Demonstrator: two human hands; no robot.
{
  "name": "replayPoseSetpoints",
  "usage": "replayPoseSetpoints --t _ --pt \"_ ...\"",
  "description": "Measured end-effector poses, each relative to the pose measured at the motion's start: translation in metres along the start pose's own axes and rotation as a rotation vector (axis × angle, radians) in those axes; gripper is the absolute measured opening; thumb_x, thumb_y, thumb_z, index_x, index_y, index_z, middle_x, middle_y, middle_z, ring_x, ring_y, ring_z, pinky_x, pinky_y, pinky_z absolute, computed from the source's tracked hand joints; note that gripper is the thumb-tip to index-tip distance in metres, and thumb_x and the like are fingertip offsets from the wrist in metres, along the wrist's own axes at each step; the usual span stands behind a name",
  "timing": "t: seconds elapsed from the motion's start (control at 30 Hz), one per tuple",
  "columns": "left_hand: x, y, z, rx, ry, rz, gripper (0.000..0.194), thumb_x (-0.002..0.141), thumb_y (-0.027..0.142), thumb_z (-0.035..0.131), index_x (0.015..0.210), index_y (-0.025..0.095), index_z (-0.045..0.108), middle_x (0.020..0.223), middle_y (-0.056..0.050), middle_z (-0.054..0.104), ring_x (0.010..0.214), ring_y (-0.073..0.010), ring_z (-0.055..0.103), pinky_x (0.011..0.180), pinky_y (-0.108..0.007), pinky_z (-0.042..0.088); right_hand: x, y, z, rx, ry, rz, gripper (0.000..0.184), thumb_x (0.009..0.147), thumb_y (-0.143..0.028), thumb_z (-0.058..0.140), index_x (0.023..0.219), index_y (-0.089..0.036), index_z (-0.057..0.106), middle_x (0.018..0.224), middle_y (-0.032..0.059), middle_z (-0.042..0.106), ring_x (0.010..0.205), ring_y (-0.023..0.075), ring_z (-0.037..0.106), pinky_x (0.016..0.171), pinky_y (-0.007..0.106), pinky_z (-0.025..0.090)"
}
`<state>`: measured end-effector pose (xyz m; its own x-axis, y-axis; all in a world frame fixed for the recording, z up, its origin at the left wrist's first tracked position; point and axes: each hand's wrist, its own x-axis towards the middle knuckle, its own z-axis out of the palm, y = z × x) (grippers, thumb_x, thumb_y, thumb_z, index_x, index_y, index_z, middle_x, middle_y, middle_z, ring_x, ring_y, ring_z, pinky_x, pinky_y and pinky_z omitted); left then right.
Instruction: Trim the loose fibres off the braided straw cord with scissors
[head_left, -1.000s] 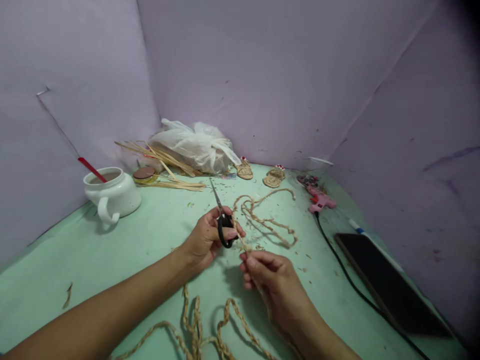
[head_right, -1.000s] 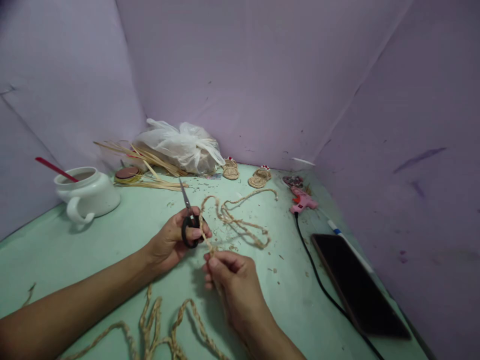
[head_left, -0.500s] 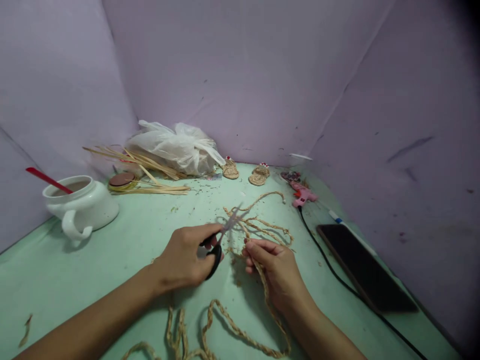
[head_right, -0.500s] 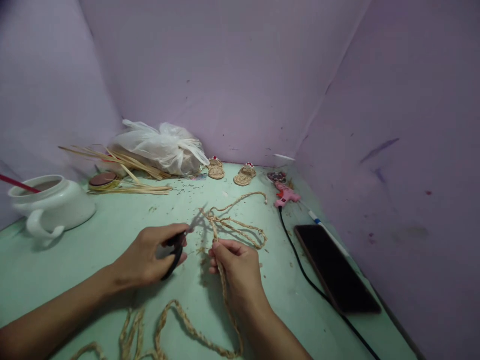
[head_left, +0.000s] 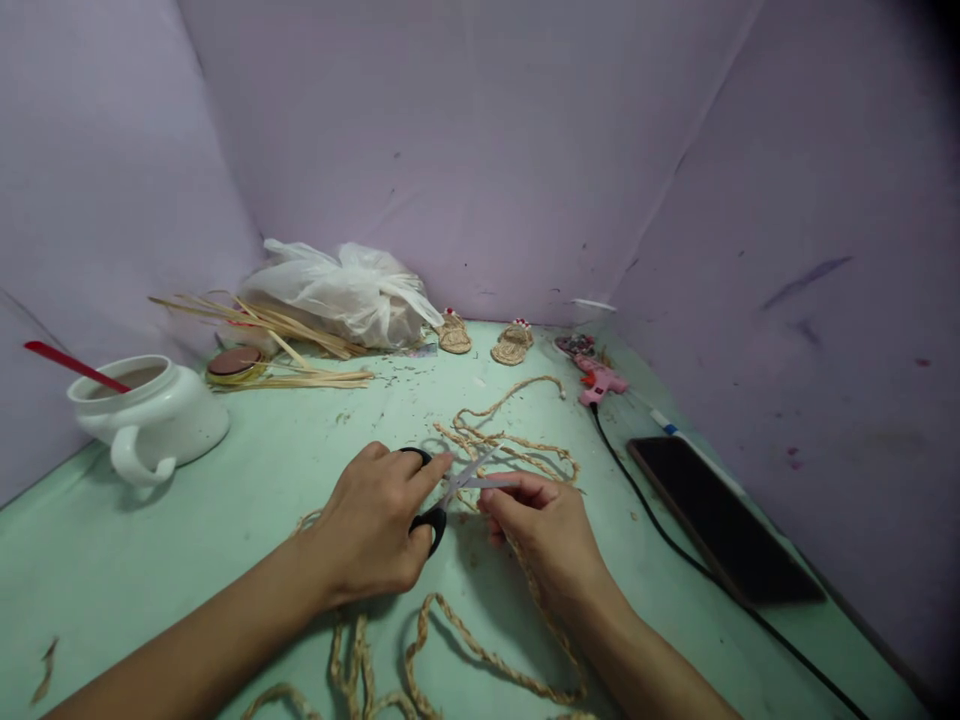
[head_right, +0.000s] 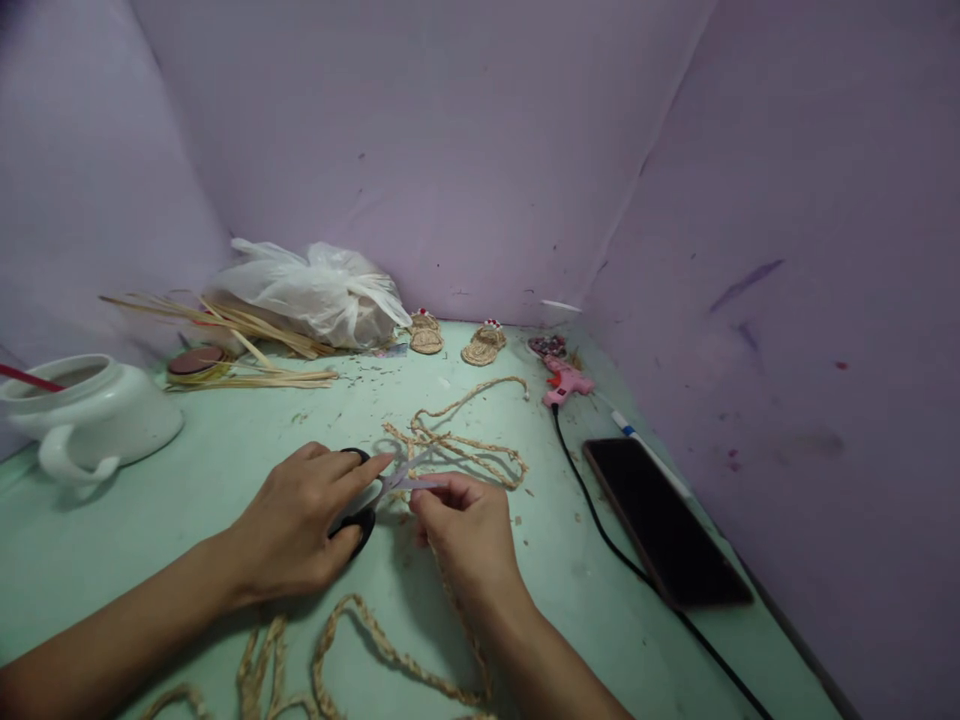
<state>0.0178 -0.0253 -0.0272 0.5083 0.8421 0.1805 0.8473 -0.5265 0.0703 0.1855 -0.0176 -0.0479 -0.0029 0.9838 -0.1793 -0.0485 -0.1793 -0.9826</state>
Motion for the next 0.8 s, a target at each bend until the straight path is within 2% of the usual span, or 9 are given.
replayPoseSetpoints --t 0.2,0.37,0.6,0.7,0.8 --pt "-0.0016 -0.0017 0.0034 -0.024 -0.059 0.014 0.055 0.067 0.018 0.044 0.122 0.015 0.042 0.083 -0.007 0.060 0.073 -0.0208 0.052 0.069 -0.036 0.039 -0.0010 -0.0028 -0.0010 -0.066 0.007 -0.003 0.012 0.061 -0.017 0.060 0.067 -0.012 0.069 0.039 -0.0039 0.052 0.036 0.0072 0.041 0.037 0.019 0.031" --pt "-0.0029 -0.0023 0.0045 0.003 -0.088 -0.001 0.056 0.067 0.014 0.043 0.123 0.018 0.041 0.082 -0.006 0.061 0.068 -0.0210 0.053 0.065 -0.035 0.039 -0.0026 -0.0044 -0.0022 -0.116 0.014 -0.036 0.009 0.062 -0.017 0.058 0.059 -0.013 0.066 0.037 -0.0040 0.050 0.036 0.0068 0.038 0.037 0.019 0.029" --pt "-0.0035 -0.0029 0.0045 -0.015 -0.149 -0.014 0.055 0.065 0.010 0.042 0.120 0.020 0.043 0.080 -0.005 0.063 0.067 -0.0223 0.056 0.062 -0.033 0.040 -0.0076 -0.0103 -0.0010 -0.151 0.021 -0.116 0.015 0.062 -0.018 0.059 0.048 -0.015 0.061 0.037 -0.0042 0.049 0.037 0.0073 0.038 0.037 0.020 0.028" --pt "-0.0037 -0.0035 0.0024 -0.124 -0.126 -0.014 0.050 0.065 0.008 0.041 0.113 0.023 0.048 0.078 -0.003 0.064 0.067 -0.0205 0.057 0.061 -0.030 0.040 -0.0063 -0.0088 -0.0021 -0.144 0.029 -0.113 0.015 0.062 -0.017 0.060 0.047 -0.015 0.061 0.037 -0.0040 0.049 0.037 0.0072 0.038 0.038 0.020 0.029" --pt "-0.0020 -0.0067 0.0019 -0.348 -0.086 -0.039 0.041 0.066 0.007 0.041 0.100 0.024 0.056 0.072 0.001 0.063 0.065 -0.0161 0.057 0.060 -0.025 0.039 -0.0032 -0.0032 -0.0038 -0.020 0.023 -0.057 0.008 0.062 -0.021 0.064 0.057 -0.015 0.064 0.041 -0.0034 0.053 0.038 0.0077 0.042 0.040 0.020 0.032"
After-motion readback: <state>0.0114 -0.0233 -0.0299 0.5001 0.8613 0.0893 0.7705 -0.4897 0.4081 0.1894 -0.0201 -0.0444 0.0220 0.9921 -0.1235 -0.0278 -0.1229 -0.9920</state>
